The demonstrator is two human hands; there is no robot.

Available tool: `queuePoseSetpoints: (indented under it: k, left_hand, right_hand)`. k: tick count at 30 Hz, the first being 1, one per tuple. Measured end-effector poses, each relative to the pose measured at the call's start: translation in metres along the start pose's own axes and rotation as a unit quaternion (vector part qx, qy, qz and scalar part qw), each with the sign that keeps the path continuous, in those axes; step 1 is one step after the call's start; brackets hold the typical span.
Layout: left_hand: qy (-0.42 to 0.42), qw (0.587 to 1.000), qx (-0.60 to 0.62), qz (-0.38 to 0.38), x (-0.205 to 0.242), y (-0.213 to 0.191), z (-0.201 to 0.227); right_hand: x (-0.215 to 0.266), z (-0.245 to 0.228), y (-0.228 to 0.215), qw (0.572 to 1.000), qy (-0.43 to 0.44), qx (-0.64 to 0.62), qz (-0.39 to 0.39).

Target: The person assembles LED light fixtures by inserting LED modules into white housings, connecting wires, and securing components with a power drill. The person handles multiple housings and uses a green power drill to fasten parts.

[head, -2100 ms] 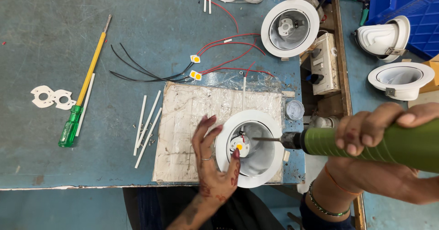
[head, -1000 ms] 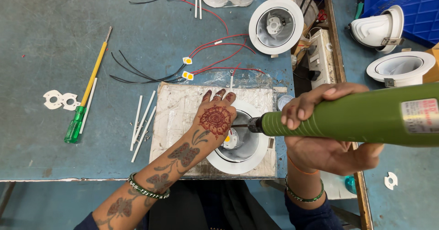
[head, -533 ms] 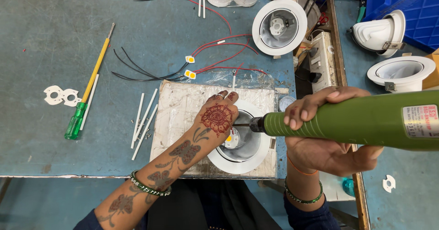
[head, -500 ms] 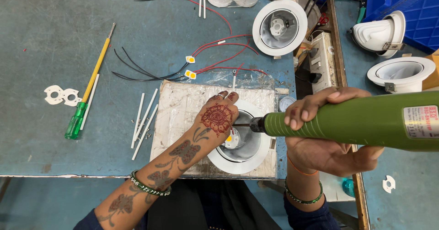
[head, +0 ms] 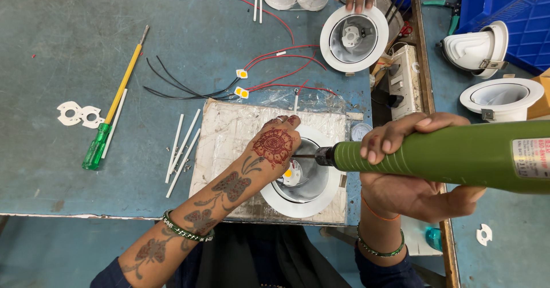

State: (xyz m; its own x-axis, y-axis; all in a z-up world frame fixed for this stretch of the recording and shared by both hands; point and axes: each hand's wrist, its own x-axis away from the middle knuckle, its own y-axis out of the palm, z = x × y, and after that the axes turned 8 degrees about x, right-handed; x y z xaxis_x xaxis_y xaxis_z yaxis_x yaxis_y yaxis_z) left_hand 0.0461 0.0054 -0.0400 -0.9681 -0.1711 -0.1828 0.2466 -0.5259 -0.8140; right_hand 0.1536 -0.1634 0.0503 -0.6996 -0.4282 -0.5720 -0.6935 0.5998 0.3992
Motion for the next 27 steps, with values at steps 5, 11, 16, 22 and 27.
queuePoseSetpoints:
  k: [5, 11, 16, 22, 27]
  left_hand:
    - [0.031, 0.999, -0.01, 0.028, 0.0, 0.006, -0.003]
    - [0.033, 0.999, 0.008, 0.022, 0.0, 0.005, -0.001]
    - [-0.026, 0.998, -0.019, -0.053, -0.006, 0.003, 0.003]
    - [-0.054, 0.991, -0.07, -0.097, -0.016, 0.011, -0.001]
    - [0.014, 0.991, -0.115, -0.066, -0.015, 0.022, -0.012]
  right_hand:
    - [0.0, -0.001, -0.002, 1.0, 0.005, -0.015, -0.013]
    - [0.0, -0.001, -0.002, 1.0, 0.007, -0.005, -0.008]
    - [-0.002, -0.005, -0.005, 1.0, 0.007, 0.0, -0.017]
    - [0.0, -0.006, -0.006, 1.0, 0.0, 0.001, -0.009]
    - [-0.005, -0.017, -0.019, 0.997, -0.031, 0.064, -0.004]
